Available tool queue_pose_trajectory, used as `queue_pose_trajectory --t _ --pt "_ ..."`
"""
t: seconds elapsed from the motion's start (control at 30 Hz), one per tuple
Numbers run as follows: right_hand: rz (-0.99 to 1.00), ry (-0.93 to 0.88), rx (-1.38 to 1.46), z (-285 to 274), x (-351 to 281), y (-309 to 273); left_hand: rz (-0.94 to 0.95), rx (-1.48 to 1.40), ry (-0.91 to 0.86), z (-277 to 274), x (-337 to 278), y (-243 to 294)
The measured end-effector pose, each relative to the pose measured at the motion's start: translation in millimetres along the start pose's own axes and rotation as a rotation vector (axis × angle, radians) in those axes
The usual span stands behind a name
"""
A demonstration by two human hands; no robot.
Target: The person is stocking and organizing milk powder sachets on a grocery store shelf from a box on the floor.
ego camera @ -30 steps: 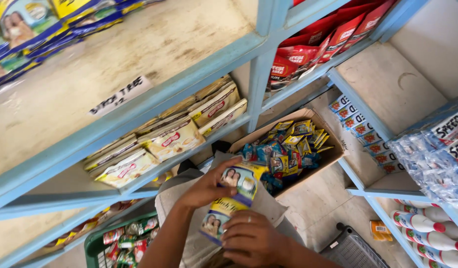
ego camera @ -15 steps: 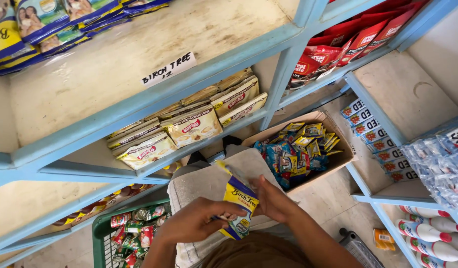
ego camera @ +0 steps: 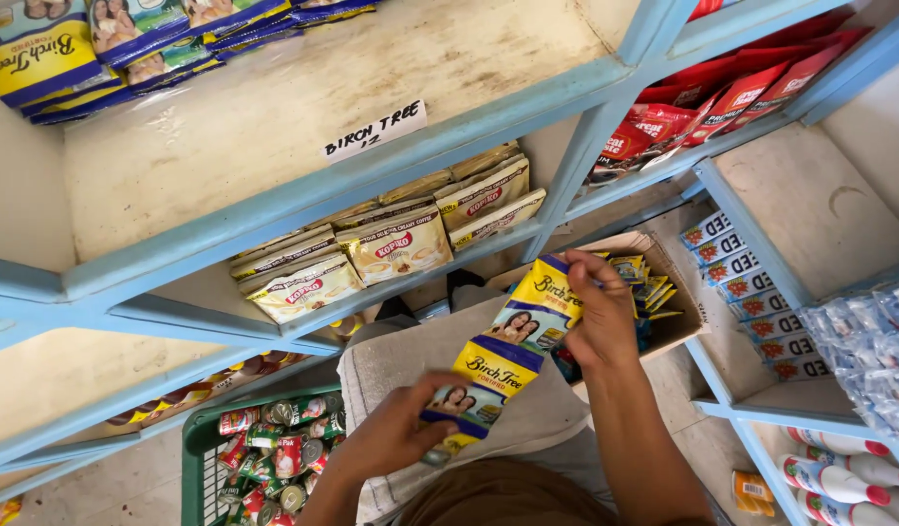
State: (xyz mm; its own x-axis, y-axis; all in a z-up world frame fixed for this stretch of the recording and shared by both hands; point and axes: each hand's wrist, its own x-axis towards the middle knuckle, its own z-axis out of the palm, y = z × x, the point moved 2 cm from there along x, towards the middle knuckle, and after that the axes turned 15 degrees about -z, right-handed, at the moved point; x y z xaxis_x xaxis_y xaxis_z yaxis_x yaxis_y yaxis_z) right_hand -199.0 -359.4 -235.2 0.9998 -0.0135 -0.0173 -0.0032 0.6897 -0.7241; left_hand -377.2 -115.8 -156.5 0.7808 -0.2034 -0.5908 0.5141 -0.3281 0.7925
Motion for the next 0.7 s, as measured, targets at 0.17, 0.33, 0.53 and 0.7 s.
queue_pose_trajectory --t 0.17,0.33,0.53,0.7 --pt "-0.155 -0.274 -0.219 51.5 -41.5 -26.3 0.517 -0.091 0.259 -8.9 6.6 42.1" --pt "-0.381 -0.719 -0.331 124.0 -69.8 -62.3 0.512 0.12 0.548 -9.9 16.3 39.4" --pt "-0.432 -0.652 -0.306 92.8 -66.3 -40.7 0.662 -0.123 0.546 -9.4 -13.4 80.1" --pt "-0.484 -0.813 -0.239 142.4 -71.5 -62.5 0.672 -0.336 0.563 -1.6 -0.2 45.0"
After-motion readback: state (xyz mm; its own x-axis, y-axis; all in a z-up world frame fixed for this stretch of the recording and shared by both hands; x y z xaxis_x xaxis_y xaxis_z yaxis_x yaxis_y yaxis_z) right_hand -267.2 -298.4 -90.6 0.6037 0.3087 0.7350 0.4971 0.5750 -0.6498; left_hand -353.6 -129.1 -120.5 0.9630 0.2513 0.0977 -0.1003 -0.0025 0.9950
